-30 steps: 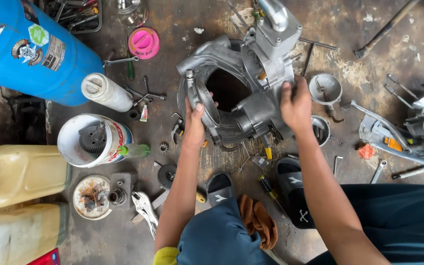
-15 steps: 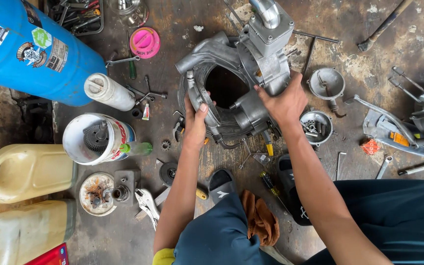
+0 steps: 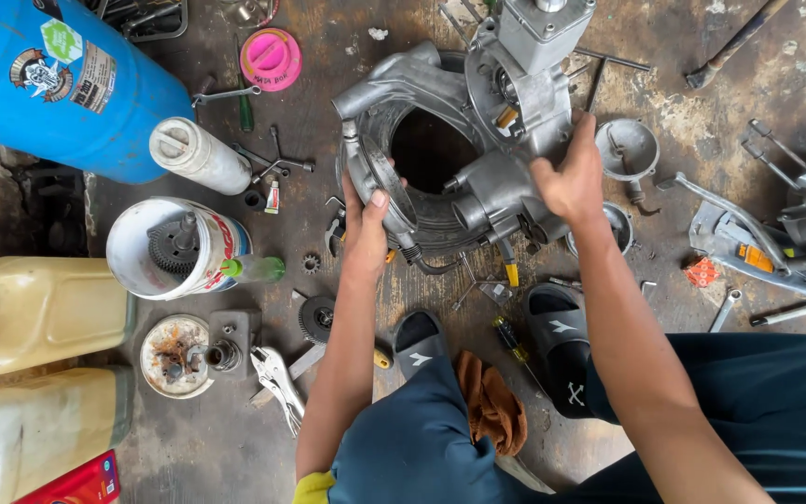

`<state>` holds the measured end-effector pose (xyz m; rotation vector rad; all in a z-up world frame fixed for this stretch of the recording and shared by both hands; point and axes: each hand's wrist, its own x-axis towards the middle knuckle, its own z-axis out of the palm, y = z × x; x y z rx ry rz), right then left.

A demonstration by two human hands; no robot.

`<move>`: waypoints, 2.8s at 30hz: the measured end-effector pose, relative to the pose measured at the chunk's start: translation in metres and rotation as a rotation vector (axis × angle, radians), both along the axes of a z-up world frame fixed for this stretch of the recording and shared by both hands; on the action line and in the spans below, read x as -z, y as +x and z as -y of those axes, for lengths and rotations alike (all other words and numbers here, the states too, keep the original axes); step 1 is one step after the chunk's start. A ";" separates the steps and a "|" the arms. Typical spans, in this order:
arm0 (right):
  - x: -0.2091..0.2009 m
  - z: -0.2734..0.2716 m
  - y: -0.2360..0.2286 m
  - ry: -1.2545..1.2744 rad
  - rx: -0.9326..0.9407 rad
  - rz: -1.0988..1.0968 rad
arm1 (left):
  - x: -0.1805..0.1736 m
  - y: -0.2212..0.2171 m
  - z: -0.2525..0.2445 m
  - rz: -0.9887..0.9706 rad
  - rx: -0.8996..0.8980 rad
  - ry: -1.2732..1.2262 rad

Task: The person uses a wrench to tighten a bolt on a metal engine part, then applies oil with a small bottle. They attach the part to a larger engine block, pick up a gear, and clean a small metal piece with a cloth.

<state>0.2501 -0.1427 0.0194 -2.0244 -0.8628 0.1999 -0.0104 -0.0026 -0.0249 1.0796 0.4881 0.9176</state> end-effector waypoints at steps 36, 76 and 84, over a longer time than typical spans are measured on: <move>0.003 -0.020 -0.003 -0.166 0.316 0.172 | -0.050 -0.023 0.005 -0.139 0.002 0.257; -0.010 0.002 -0.009 0.151 -0.181 0.562 | -0.006 -0.021 0.036 -0.308 0.026 0.143; -0.010 0.015 -0.010 0.168 -0.181 0.547 | -0.005 -0.019 0.038 -0.362 0.033 0.148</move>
